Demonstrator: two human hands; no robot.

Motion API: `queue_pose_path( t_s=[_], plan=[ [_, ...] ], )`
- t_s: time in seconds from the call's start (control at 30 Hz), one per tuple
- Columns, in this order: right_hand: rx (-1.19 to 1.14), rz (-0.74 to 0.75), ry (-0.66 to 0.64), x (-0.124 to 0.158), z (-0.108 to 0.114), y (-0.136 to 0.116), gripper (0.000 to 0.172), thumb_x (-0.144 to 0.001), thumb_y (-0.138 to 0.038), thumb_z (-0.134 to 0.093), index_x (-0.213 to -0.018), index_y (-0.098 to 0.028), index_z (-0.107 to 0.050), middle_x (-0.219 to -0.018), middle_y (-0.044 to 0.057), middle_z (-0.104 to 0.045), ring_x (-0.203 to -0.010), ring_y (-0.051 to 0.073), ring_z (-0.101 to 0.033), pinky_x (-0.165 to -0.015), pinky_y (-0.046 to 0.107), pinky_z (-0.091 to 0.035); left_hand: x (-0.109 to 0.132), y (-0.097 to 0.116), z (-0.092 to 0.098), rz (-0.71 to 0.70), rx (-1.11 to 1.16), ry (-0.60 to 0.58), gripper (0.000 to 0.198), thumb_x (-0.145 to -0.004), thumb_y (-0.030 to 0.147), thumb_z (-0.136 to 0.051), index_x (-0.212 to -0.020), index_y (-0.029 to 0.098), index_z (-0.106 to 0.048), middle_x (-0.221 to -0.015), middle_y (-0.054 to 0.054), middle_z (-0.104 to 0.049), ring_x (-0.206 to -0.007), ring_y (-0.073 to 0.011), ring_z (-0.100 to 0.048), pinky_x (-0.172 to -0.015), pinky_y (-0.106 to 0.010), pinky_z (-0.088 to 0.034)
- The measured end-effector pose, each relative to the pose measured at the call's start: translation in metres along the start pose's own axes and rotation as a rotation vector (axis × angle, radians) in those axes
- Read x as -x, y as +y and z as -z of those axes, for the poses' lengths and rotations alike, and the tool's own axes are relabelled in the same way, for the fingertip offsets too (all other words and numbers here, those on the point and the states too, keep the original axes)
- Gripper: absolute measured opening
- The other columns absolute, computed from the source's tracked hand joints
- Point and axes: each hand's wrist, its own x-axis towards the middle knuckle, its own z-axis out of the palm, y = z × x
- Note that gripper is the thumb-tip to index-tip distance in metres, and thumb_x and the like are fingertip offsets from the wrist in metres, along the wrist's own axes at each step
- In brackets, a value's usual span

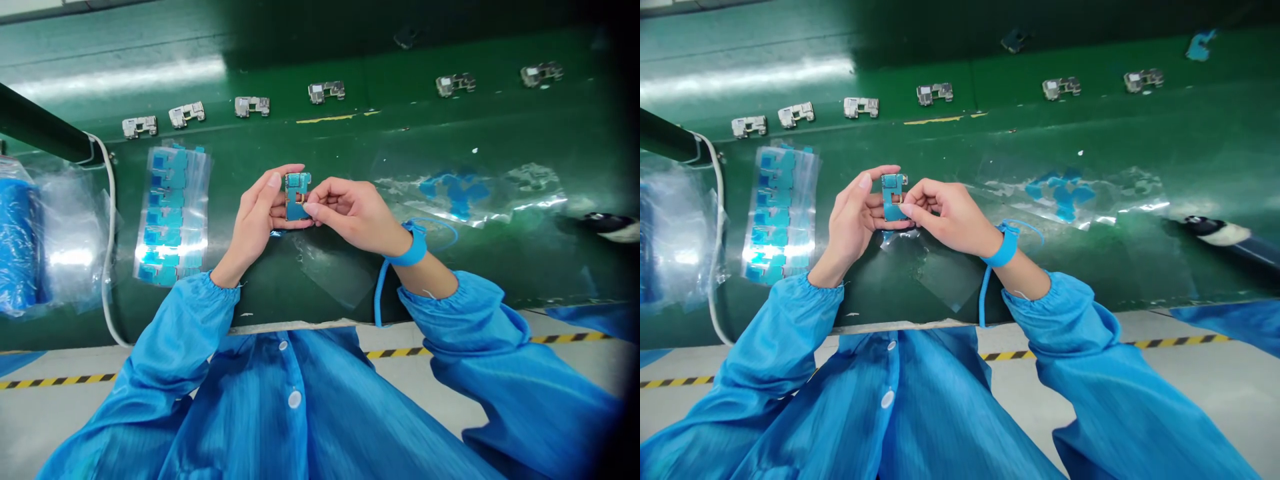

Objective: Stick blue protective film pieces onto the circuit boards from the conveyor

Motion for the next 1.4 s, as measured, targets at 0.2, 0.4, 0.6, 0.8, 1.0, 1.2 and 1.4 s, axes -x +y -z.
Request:
queue_pose_path(
  t_s=[0.2,0.4,0.6,0.8,1.0,1.2,1.4],
  plan=[
    [0.009,-0.005,0.027,0.000,-0.001,0.002,0.034,-0.093,-0.049,-0.090,-0.090,-0.022,-0.071,-0.085,0.001,-0.073,-0.071,0.015,-0.065,-0.072,0.032,-0.063,0.000,0.001,-0.002,0.019,-0.012,0.029,0.059,-0.109,0.066,-0.061,-0.147,0.022,-0.070,-0.116,-0.009,-0.080,-0.106,-0.0272,-0.084,-0.082,-0.034,-0.072],
    [0.013,0.003,0.034,0.001,-0.001,0.003,0.032,-0.093,-0.046,-0.092,-0.090,-0.021,-0.071,-0.086,0.001,-0.072,-0.072,0.014,-0.065,-0.071,0.030,-0.062,0.001,0.000,-0.002,0.053,0.014,0.040,0.058,-0.109,0.065,-0.061,-0.147,0.023,-0.069,-0.116,-0.008,-0.079,-0.118,-0.0308,-0.082,-0.086,-0.036,-0.072],
    [0.024,0.022,0.040,0.001,-0.001,0.003,0.032,-0.094,-0.046,-0.091,-0.090,-0.022,-0.071,-0.086,0.001,-0.073,-0.071,0.014,-0.064,-0.068,0.030,-0.061,0.001,0.002,-0.003,0.012,-0.056,0.043,0.058,-0.110,0.066,-0.058,-0.145,0.022,-0.071,-0.113,-0.007,-0.080,-0.121,-0.0310,-0.082,-0.085,-0.035,-0.071],
    [0.018,0.022,0.040,0.001,-0.001,0.002,0.033,-0.092,-0.046,-0.093,-0.089,-0.023,-0.070,-0.089,0.002,-0.074,-0.073,0.014,-0.064,-0.069,0.030,-0.061,0.002,0.003,-0.004,-0.015,-0.107,0.027,0.058,-0.112,0.064,-0.052,-0.147,0.022,-0.070,-0.110,-0.007,-0.081,-0.115,-0.0276,-0.083,-0.086,-0.033,-0.071],
    [0.037,0.038,0.040,0.001,-0.001,0.004,0.031,-0.093,-0.044,-0.091,-0.090,-0.022,-0.070,-0.089,0.002,-0.075,-0.074,0.014,-0.065,-0.069,0.030,-0.062,0.001,0.001,-0.002,-0.016,-0.076,0.006,0.059,-0.111,0.066,-0.055,-0.146,0.021,-0.069,-0.111,-0.007,-0.081,-0.113,-0.0283,-0.084,-0.086,-0.035,-0.073],
    [0.054,0.062,0.038,0.001,0.000,0.008,0.029,-0.094,-0.043,-0.090,-0.090,-0.023,-0.070,-0.088,0.002,-0.075,-0.073,0.016,-0.065,-0.068,0.032,-0.063,-0.006,-0.012,0.004,-0.073,-0.074,-0.059,0.058,-0.111,0.073,-0.048,-0.144,0.029,-0.067,-0.114,-0.004,-0.083,-0.112,-0.0271,-0.087,-0.083,-0.036,-0.075],
    [0.061,0.064,0.031,0.001,0.001,0.008,0.028,-0.094,-0.042,-0.090,-0.090,-0.023,-0.070,-0.087,0.002,-0.074,-0.073,0.016,-0.065,-0.068,0.032,-0.062,-0.008,-0.015,0.006,-0.079,-0.039,-0.079,0.059,-0.109,0.076,-0.053,-0.142,0.030,-0.069,-0.113,-0.004,-0.083,-0.113,-0.0292,-0.087,-0.083,-0.038,-0.076]
  ],
)
